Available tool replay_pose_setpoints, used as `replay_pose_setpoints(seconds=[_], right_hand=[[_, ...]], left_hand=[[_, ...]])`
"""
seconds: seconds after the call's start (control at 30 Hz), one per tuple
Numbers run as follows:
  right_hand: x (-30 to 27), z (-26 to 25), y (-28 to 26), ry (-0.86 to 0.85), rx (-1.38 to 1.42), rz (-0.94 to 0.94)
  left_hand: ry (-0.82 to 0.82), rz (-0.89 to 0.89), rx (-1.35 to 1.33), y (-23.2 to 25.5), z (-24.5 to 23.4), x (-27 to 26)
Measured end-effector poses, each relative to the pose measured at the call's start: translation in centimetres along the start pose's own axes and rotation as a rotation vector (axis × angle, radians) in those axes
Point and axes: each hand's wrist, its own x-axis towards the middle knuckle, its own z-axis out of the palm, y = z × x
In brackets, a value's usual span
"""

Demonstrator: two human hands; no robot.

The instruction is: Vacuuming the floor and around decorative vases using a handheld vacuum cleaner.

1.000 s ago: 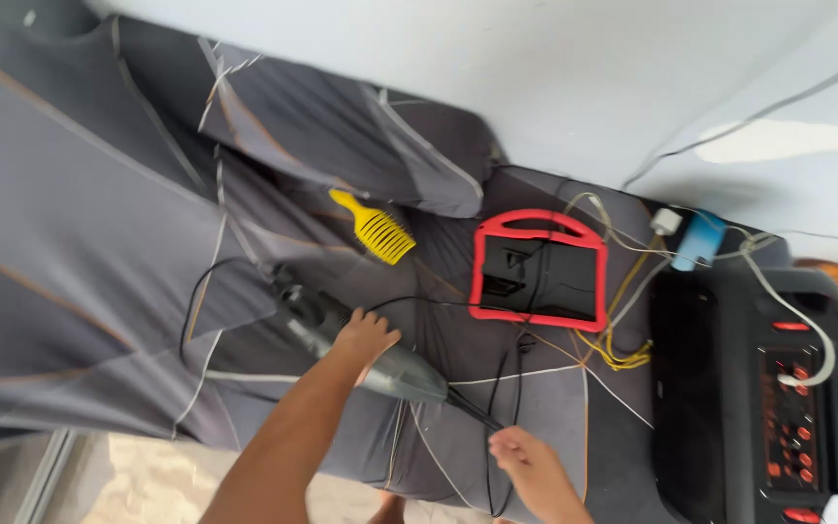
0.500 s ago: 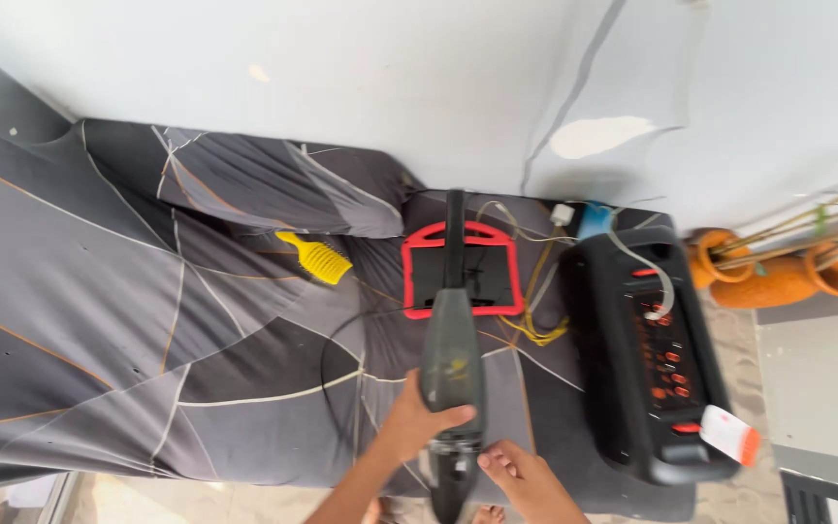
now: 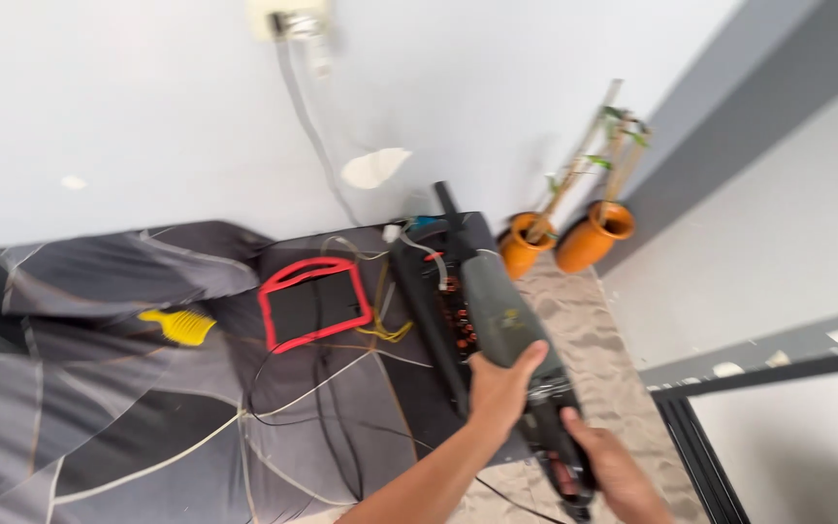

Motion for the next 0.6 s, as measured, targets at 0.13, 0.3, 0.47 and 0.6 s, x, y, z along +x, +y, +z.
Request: replay_pose_setpoints(seconds=[0.13, 0.3, 0.47, 0.6], right_hand=[[-4.9, -6.8, -0.2, 0.28, 0.011, -0.133], [-7.3, -14.0, 1.1, 0.497, 0.242, -0.114], [-7.3, -18.0, 1.2, 0.697, 0.121, -0.032], [-4.9, -18.7, 0.8, 0.766, 0.046, 0.077]], left_hand=[[-0.375, 0.128, -0.005, -1.8, 7.6, -0.1], [-0.677, 0.281, 0.199, -7.2, 10.6, 6.4], [-0.244, 0.393, 0.516, -13.3, 5.8, 18.9], [0.677, -0.105, 0.593, -13.2, -1.5, 25.0]])
